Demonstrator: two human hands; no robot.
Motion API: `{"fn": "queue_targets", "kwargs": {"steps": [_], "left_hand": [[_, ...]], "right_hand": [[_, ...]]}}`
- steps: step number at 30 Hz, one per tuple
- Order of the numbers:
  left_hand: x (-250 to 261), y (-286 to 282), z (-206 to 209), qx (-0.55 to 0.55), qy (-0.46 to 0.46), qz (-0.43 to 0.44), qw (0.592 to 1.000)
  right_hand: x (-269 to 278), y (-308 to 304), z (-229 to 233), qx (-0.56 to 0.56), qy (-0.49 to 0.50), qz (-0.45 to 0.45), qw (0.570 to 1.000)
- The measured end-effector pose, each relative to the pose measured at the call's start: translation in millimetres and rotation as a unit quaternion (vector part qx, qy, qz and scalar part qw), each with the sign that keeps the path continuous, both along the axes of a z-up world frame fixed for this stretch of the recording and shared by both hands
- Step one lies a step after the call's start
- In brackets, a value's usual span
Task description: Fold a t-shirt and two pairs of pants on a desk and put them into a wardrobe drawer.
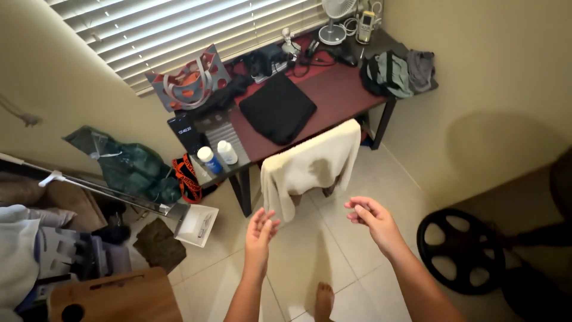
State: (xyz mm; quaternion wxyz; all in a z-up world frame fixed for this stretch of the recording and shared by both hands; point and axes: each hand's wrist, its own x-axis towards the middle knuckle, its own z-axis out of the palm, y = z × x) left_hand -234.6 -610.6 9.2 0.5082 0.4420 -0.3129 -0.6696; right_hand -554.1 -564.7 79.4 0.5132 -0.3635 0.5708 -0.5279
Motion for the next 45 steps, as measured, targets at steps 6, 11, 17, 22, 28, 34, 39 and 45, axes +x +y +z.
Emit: {"fn": "queue_targets", "kwargs": {"steps": [6,11,17,22,28,34,39,45], "left_hand": [[-32,-71,33,-0.044,0.008,0.043,0.998],[-49,-135,18,-0.040,0.007,0.042,0.998],[-65,-238,-10,-0.020,0.018,0.050,0.998],[-77,-345,-48,0.025,-0.011,0.052,0.998],[-103,-426,-92,0.111,-0.146,0.017,0.983],[-132,-450,-106,0.173,-0.271,0.006,0.947],[-141,-447,-115,0.197,-0.315,0.028,0.928],[-173,-439,-95,0.169,-0.316,0.083,0.930]], "right_hand": [[-20,-98,34,-0.032,0.002,0.067,0.997],[-33,-161,23,-0.046,0.001,0.094,0.995],[-57,-249,16,-0.016,0.030,0.091,0.995],[-86,-344,-6,0.014,0.030,0.073,0.997],[-97,-425,-28,0.071,0.039,0.064,0.995],[-114,-512,-105,0.095,0.104,0.124,0.982],[-103,-577,-134,0.087,0.270,0.191,0.940],[-88,-603,-136,0.003,0.462,0.226,0.858]]}}
